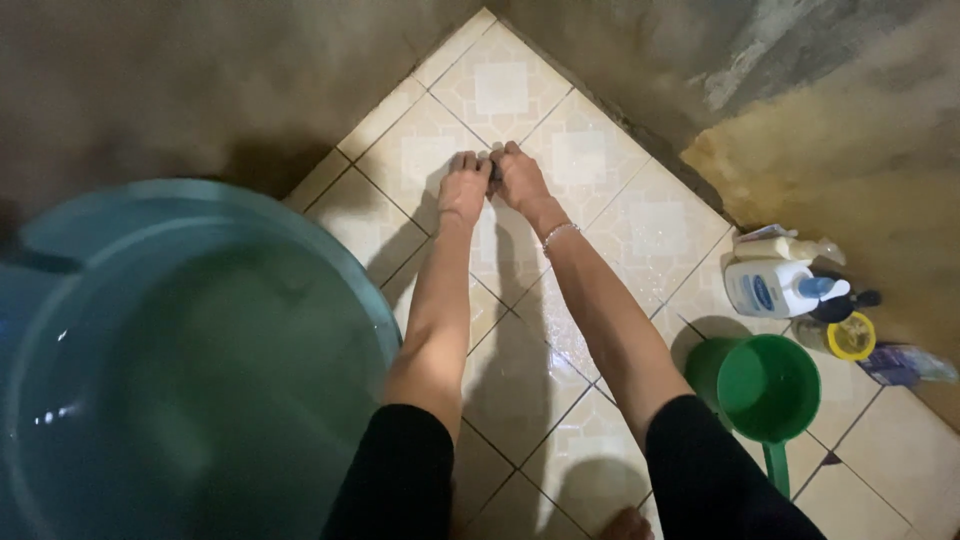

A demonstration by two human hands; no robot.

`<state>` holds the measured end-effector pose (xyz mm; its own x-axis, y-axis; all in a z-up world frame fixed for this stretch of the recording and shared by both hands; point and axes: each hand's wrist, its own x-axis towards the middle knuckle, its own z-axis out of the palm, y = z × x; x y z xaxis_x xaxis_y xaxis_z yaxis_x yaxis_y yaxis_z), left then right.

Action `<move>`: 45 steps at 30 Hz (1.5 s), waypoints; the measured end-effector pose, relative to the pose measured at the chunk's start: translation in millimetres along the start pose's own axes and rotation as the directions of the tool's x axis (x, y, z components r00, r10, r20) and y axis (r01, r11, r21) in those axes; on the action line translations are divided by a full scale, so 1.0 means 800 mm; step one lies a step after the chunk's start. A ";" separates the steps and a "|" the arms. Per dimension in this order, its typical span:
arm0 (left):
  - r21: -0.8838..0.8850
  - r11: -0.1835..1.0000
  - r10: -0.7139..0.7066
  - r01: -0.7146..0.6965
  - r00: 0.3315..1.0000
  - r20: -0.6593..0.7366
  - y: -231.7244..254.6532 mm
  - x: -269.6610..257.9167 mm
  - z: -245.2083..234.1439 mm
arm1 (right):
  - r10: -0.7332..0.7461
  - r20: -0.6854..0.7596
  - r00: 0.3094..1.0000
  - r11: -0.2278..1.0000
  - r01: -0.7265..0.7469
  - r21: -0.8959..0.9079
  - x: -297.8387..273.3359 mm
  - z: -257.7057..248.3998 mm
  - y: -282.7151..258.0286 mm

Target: The person scrubs a tiled floor with a blue sponge, moving systematically across the surface. A large water basin and cleaning supplies are visible nearby.

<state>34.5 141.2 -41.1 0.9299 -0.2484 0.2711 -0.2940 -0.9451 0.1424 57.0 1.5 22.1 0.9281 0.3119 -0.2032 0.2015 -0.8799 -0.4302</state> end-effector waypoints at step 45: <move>0.011 0.960 0.279 -0.281 0.946 -0.166 0.196 -0.306 -0.120 | -0.115 0.129 0.985 0.993 0.115 0.002 -0.407 0.018 0.008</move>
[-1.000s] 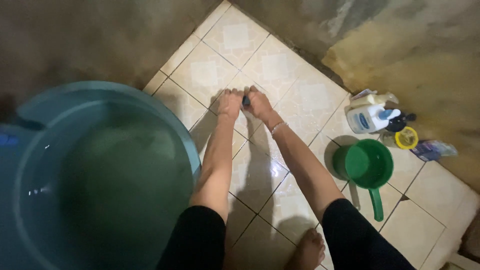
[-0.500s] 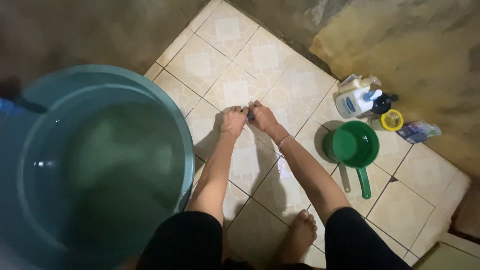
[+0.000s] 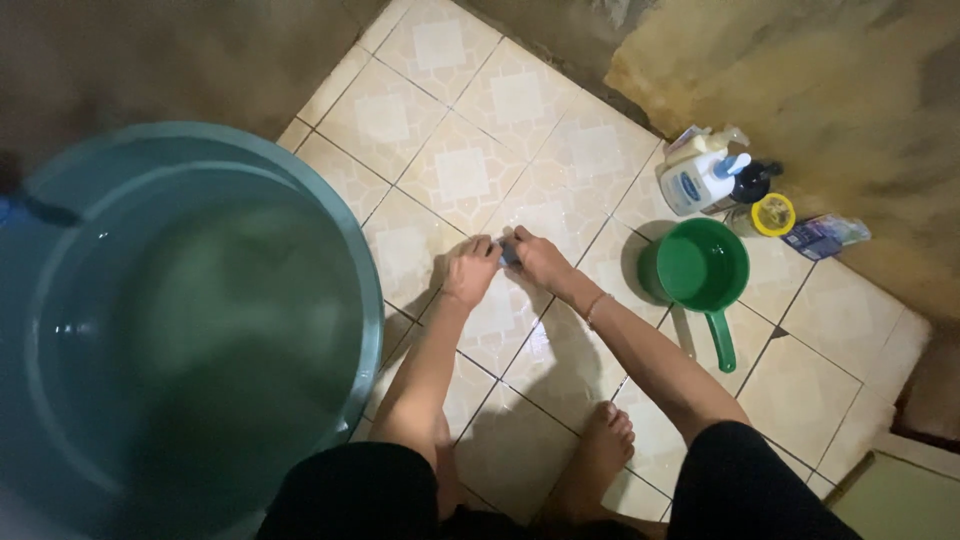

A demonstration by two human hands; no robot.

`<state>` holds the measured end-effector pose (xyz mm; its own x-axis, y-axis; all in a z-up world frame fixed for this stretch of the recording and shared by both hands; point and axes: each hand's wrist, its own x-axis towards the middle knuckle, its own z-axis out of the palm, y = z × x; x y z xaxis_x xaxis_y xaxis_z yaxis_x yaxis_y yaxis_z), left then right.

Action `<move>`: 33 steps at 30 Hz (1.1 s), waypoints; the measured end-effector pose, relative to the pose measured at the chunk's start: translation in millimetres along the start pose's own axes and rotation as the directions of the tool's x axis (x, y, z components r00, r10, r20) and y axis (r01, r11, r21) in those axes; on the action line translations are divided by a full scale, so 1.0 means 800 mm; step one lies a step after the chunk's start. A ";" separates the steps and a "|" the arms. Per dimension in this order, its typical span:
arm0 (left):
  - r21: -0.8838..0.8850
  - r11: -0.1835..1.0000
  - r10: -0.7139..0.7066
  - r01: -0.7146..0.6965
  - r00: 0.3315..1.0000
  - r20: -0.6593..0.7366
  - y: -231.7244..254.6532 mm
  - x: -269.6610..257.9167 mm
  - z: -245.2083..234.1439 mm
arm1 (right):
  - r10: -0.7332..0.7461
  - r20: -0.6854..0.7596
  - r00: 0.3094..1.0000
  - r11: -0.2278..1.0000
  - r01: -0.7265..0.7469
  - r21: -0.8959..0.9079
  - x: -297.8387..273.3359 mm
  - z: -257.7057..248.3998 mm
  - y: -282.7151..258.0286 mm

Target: The person scrubs a tiled floor with a blue sponge, moving systematically across the surface. A large water basin and cleaning supplies are visible nearby.

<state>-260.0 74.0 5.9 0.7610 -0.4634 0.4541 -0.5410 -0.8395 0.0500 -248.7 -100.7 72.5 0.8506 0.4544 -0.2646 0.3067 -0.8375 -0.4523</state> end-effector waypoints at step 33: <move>-0.086 0.981 -0.145 0.173 0.954 0.262 -0.144 0.240 0.169 | -0.057 -0.117 0.992 0.997 0.051 -0.050 0.264 -0.116 0.125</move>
<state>-3.1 43.3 -33.0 0.8983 -0.3946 0.1931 -0.4302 -0.8793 0.2044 1.7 -116.7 50.7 0.8759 0.4625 -0.1372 0.3709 -0.8274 -0.4217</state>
